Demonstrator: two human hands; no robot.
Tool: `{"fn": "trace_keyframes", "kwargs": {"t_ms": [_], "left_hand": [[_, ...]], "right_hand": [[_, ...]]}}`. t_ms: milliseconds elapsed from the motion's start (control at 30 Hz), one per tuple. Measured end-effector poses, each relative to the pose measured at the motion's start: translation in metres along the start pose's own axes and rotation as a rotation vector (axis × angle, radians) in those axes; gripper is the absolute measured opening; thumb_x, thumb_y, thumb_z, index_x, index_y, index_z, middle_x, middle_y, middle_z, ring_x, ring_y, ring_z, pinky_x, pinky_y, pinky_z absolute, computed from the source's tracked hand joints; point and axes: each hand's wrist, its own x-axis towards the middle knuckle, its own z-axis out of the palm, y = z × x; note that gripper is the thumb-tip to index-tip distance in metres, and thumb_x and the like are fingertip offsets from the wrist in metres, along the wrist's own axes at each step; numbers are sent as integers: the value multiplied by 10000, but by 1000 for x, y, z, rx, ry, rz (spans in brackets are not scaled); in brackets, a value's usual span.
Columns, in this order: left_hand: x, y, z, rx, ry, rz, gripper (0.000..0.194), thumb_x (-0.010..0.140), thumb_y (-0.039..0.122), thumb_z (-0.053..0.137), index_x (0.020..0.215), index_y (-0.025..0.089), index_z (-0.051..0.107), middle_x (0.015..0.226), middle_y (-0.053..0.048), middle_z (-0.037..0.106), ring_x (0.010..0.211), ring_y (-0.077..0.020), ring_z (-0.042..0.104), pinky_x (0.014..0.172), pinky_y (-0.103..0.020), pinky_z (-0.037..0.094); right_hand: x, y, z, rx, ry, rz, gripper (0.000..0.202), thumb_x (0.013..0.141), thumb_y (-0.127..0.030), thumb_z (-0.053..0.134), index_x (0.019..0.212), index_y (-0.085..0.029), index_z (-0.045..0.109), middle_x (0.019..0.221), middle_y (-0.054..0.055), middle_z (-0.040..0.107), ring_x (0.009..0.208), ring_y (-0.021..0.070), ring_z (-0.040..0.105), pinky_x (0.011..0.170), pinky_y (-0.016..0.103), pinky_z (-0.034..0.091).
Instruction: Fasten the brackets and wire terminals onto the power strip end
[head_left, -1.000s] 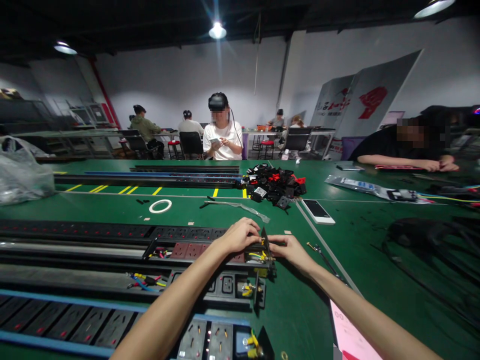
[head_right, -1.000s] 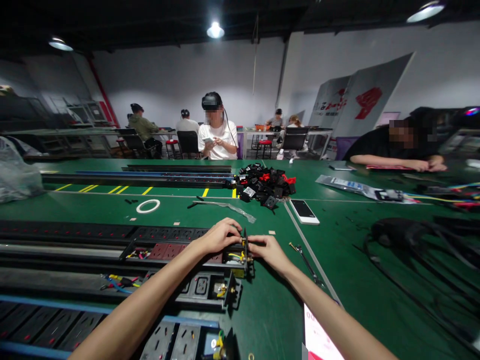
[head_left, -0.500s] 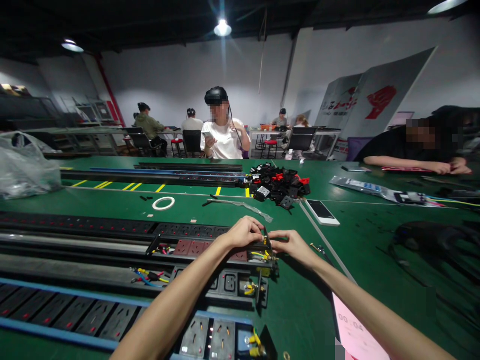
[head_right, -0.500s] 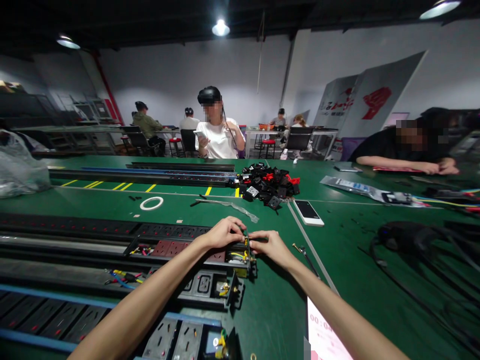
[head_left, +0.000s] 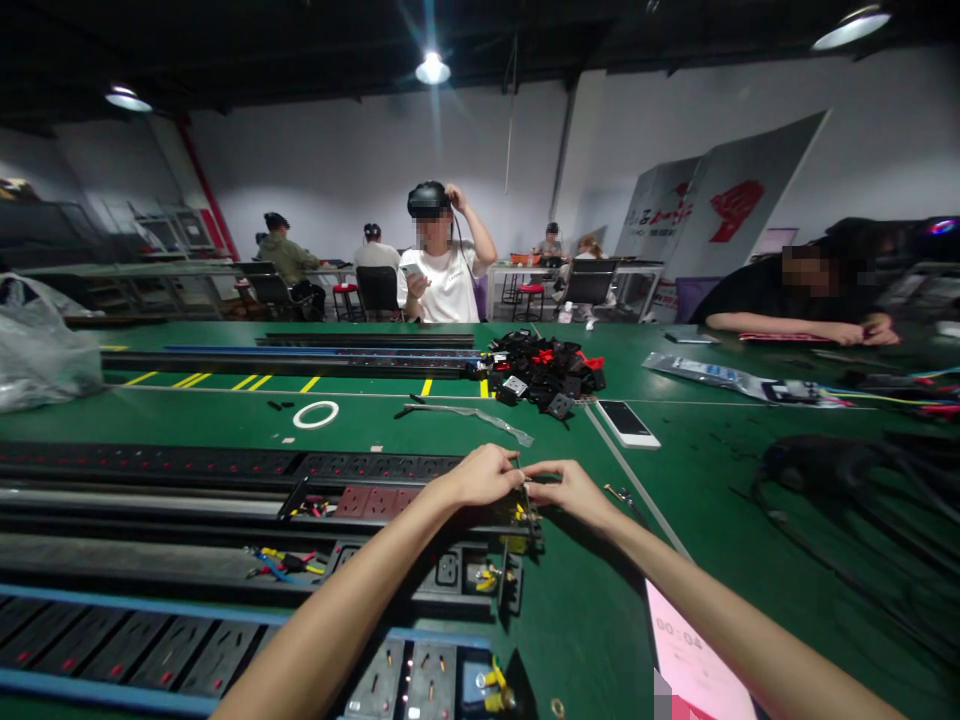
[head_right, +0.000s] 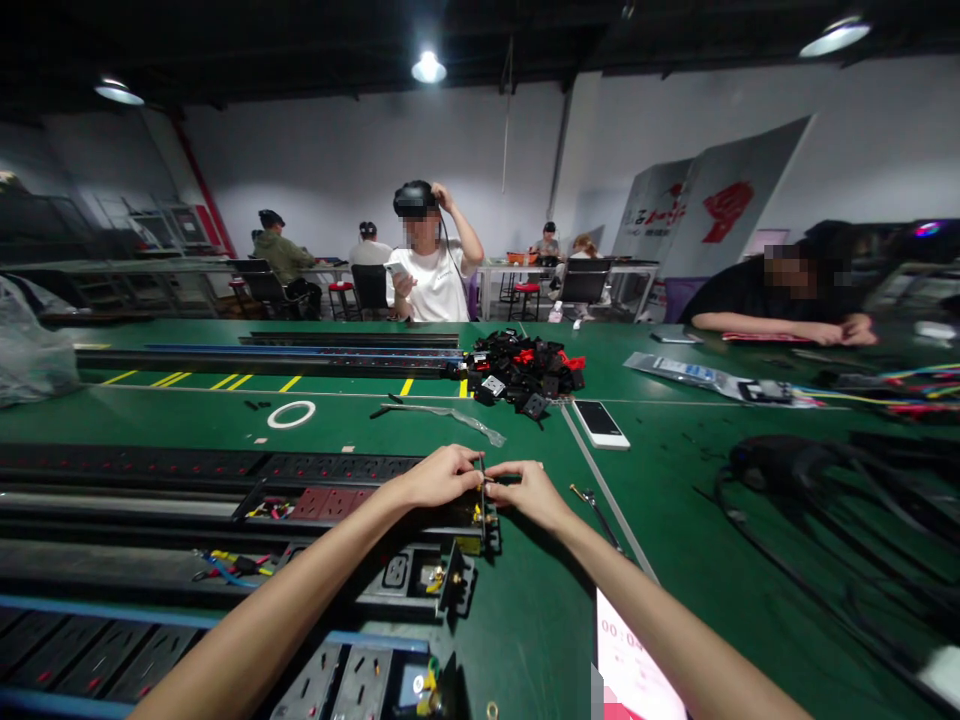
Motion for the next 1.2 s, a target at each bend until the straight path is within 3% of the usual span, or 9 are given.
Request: {"fn": "trace_keyframes", "kwargs": {"t_ms": [167, 433, 600, 767, 900, 1033, 1133, 1200], "left_hand": [[-3, -1, -5, -34, -64, 23, 293, 887, 370, 593, 871, 153, 789, 1334, -130, 623, 1307, -302, 525, 1005, -359, 451], [-5, -4, -4, 19, -49, 53, 329, 880, 431, 615, 941, 157, 786, 1441, -156, 516, 1352, -316, 472, 1079, -405, 384], [-4, -2, 0, 91, 63, 36, 366, 874, 476, 605, 873, 162, 793, 1360, -151, 599, 1257, -298, 561, 1012, -373, 445], [-7, 1, -2, 182, 66, 90, 318, 871, 440, 612, 843, 180, 792, 1295, -112, 647, 1187, -283, 587, 992, -369, 450], [-9, 3, -5, 211, 60, 95, 301, 880, 423, 607, 854, 183, 787, 1300, -97, 639, 1139, -270, 586, 968, -373, 455], [-10, 4, -5, 223, 59, 82, 345, 897, 451, 588, 825, 177, 785, 1292, -95, 641, 1109, -265, 586, 972, -377, 445], [-10, 4, -5, 233, 62, 85, 352, 903, 459, 584, 844, 179, 789, 1293, -96, 643, 1099, -267, 585, 962, -382, 442], [-10, 4, -6, 239, 61, 80, 350, 904, 461, 583, 851, 184, 791, 1295, -94, 644, 1088, -270, 587, 955, -390, 441]], "right_hand": [[0, 1, 2, 15, 1, 19, 546, 561, -504, 877, 922, -109, 766, 787, 61, 746, 611, 144, 664, 683, 316, 576], [-2, -1, 5, 58, -19, 36, 591, 535, -539, 882, 928, -112, 773, 809, 69, 743, 603, 122, 646, 651, 282, 574], [-2, -5, 4, 30, -29, 33, 547, 564, -534, 870, 908, -121, 768, 816, 54, 735, 606, 99, 624, 620, 243, 551], [0, -16, -1, -74, -102, 64, 444, 619, -437, 849, 901, -104, 771, 708, 36, 707, 534, 93, 605, 569, 237, 530], [3, -30, -20, -217, -87, 87, 325, 702, -291, 755, 986, -135, 759, 701, 40, 710, 520, 132, 631, 527, 269, 536], [1, -42, -58, -420, 81, 42, 326, 762, -210, 621, 1066, -161, 730, 803, 68, 738, 545, 143, 635, 489, 252, 483], [-6, -44, -76, -594, 132, 10, 222, 715, -168, 633, 891, -161, 769, 735, 70, 742, 556, 165, 629, 528, 269, 459], [-13, -40, -75, -698, 113, -21, 144, 661, -138, 671, 753, -184, 772, 750, 65, 756, 652, 195, 665, 619, 282, 470]]}}
